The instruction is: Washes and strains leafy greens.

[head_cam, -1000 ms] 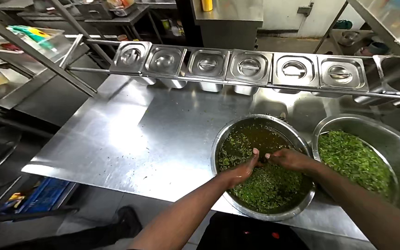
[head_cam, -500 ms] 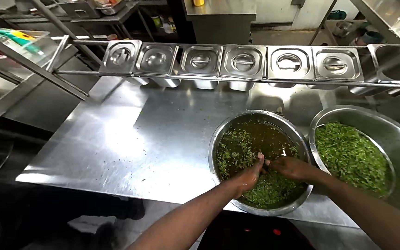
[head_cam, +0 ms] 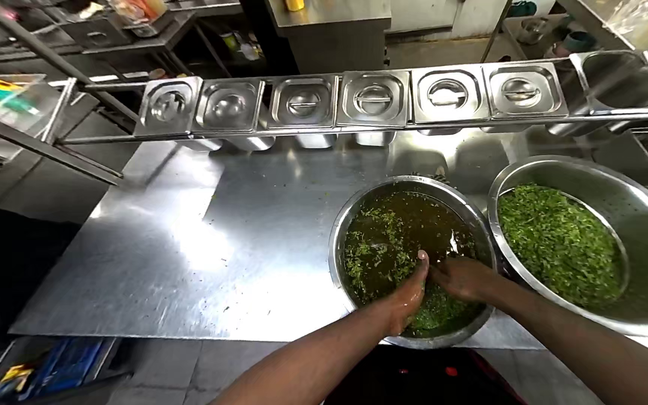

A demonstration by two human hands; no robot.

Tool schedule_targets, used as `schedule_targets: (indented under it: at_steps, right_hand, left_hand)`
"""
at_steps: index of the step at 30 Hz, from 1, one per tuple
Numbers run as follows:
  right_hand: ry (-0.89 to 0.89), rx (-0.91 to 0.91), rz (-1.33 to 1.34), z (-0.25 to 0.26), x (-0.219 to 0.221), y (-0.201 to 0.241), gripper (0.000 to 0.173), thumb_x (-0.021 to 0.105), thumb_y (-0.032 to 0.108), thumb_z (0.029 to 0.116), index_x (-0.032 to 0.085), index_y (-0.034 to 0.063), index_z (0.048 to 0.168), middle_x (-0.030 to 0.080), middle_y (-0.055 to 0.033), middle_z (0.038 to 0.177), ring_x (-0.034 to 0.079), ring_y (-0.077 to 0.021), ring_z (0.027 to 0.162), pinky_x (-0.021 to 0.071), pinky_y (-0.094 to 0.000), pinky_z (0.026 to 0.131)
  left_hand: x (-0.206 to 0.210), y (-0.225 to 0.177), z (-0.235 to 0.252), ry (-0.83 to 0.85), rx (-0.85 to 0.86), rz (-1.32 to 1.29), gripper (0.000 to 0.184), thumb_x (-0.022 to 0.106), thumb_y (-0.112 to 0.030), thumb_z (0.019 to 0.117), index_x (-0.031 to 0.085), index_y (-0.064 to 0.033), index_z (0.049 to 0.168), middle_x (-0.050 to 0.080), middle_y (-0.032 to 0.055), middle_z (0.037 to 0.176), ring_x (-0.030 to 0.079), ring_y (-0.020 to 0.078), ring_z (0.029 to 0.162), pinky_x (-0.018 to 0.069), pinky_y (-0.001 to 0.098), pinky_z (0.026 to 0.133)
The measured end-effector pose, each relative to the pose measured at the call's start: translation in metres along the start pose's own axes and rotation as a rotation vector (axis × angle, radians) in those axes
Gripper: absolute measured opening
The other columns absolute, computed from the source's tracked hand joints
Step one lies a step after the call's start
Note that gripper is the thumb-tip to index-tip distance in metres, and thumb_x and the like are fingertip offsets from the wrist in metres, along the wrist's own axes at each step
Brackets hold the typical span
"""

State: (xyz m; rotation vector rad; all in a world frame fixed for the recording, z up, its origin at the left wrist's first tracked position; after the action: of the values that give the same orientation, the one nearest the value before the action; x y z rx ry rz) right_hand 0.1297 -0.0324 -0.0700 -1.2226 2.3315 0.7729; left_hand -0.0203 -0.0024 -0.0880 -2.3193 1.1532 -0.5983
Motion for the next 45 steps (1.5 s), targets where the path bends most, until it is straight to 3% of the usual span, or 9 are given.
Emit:
schedule_targets:
  at_steps: [7, 15, 23, 28, 32, 34, 36, 40, 45]
  right_hand:
    - [-0.009, -0.045, 0.094, -0.012, 0.005, 0.003, 0.060, 0.030, 0.047, 0.1111, 0.068, 0.0016, 0.118, 0.067, -0.0234, 0.115, 0.063, -0.0398, 0.114, 0.0453, -0.0622, 0.099]
    - [0.025, -0.121, 0.278, -0.025, 0.017, 0.010, 0.063, 0.024, 0.049, 0.1114, 0.060, 0.0023, 0.135, 0.061, -0.0233, 0.132, 0.057, -0.0366, 0.127, 0.0407, -0.0600, 0.107]
    - [-0.088, -0.065, 0.547, -0.018, 0.035, 0.009, 0.054, 0.037, 0.051, 0.1085, 0.066, 0.0071, 0.121, 0.067, -0.0168, 0.116, 0.064, -0.0307, 0.112, 0.0478, -0.0566, 0.099]
    - [-0.374, 0.081, 1.479, -0.012, 0.047, 0.015, 0.039, 0.044, 0.036, 0.1100, 0.065, 0.0046, 0.119, 0.070, -0.0123, 0.100, 0.069, -0.0206, 0.092, 0.0582, -0.0408, 0.081]
    - [-0.383, 0.230, 1.789, -0.075, -0.013, 0.064, 0.031, 0.033, 0.020, 0.1128, 0.059, 0.0028, 0.114, 0.057, -0.0071, 0.088, 0.055, -0.0113, 0.076, 0.0475, -0.0261, 0.071]
    - [-0.322, 0.009, 1.951, -0.067, -0.006, 0.055, 0.031, 0.033, 0.021, 0.1127, 0.057, 0.0039, 0.104, 0.056, -0.0038, 0.076, 0.056, -0.0081, 0.064, 0.0488, -0.0234, 0.059]
    - [-0.188, -0.316, 2.137, -0.018, 0.031, 0.029, 0.033, 0.034, 0.026, 0.1112, 0.059, 0.0057, 0.105, 0.065, -0.0047, 0.077, 0.066, -0.0106, 0.068, 0.0570, -0.0275, 0.058]
    - [-0.149, 0.087, 2.185, -0.015, 0.018, 0.035, 0.031, 0.039, 0.034, 0.1098, 0.058, 0.0128, 0.096, 0.060, -0.0030, 0.073, 0.062, -0.0125, 0.064, 0.0550, -0.0297, 0.056]
    - [-0.100, -0.093, 1.831, -0.001, -0.004, 0.013, 0.032, 0.042, 0.032, 0.1075, 0.063, 0.0091, 0.101, 0.070, -0.0085, 0.088, 0.069, -0.0197, 0.070, 0.0584, -0.0324, 0.056]
  left_hand:
    - [0.013, 0.002, 0.001, -0.012, -0.043, -0.217, 0.089, 0.015, -0.082, 0.0954, 0.022, -0.0258, 0.164, 0.018, 0.0088, 0.170, 0.017, 0.0301, 0.156, 0.0238, 0.0662, 0.119]
    - [0.035, -0.005, 0.001, -0.175, -0.053, -0.690, 0.087, 0.021, -0.078, 0.0980, 0.046, -0.0119, 0.148, 0.053, 0.0159, 0.145, 0.051, 0.0312, 0.134, 0.0454, 0.0565, 0.106]
    - [0.047, -0.013, -0.006, -0.336, 0.041, -1.051, 0.078, 0.026, -0.073, 0.1006, 0.054, -0.0094, 0.135, 0.064, 0.0167, 0.122, 0.063, 0.0306, 0.111, 0.0533, 0.0556, 0.090]
    - [0.055, -0.040, -0.026, -0.311, 0.224, -0.828, 0.077, 0.019, -0.069, 0.1032, 0.046, -0.0146, 0.150, 0.052, 0.0128, 0.149, 0.049, 0.0257, 0.137, 0.0434, 0.0492, 0.110]
    - [0.062, -0.051, -0.039, -0.181, 0.286, -0.562, 0.072, 0.027, -0.059, 0.1079, 0.029, -0.0093, 0.161, 0.028, 0.0166, 0.165, 0.027, 0.0267, 0.153, 0.0256, 0.0490, 0.124]
    - [0.059, -0.060, -0.052, -0.078, 0.303, -0.500, 0.072, 0.031, -0.058, 0.1078, 0.028, -0.0101, 0.161, 0.026, 0.0148, 0.167, 0.024, 0.0247, 0.154, 0.0231, 0.0470, 0.125]
    - [0.052, -0.074, -0.071, -0.058, 0.327, -0.371, 0.068, 0.025, -0.055, 0.1096, 0.032, -0.0107, 0.160, 0.031, 0.0126, 0.165, 0.029, 0.0226, 0.152, 0.0281, 0.0437, 0.123]
    - [0.031, -0.090, -0.087, -0.068, 0.410, -0.305, 0.071, 0.025, -0.060, 0.1077, 0.036, -0.0104, 0.157, 0.040, 0.0123, 0.159, 0.042, 0.0235, 0.142, 0.0395, 0.0426, 0.113]
    - [-0.034, -0.099, -0.085, -0.181, 0.544, -0.448, 0.075, 0.032, -0.069, 0.1029, 0.052, -0.0103, 0.145, 0.058, 0.0071, 0.142, 0.058, 0.0197, 0.123, 0.0483, 0.0399, 0.102]
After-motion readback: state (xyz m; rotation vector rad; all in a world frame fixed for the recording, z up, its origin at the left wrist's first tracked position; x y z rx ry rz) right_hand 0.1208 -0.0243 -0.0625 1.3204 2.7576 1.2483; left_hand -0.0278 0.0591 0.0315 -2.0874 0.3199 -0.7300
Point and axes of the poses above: each hand's wrist, its own z-axis towards the middle knuckle, its own x-axis out of the palm, y = z × x, the point moved 3 cm from there along z, towards the middle knuckle
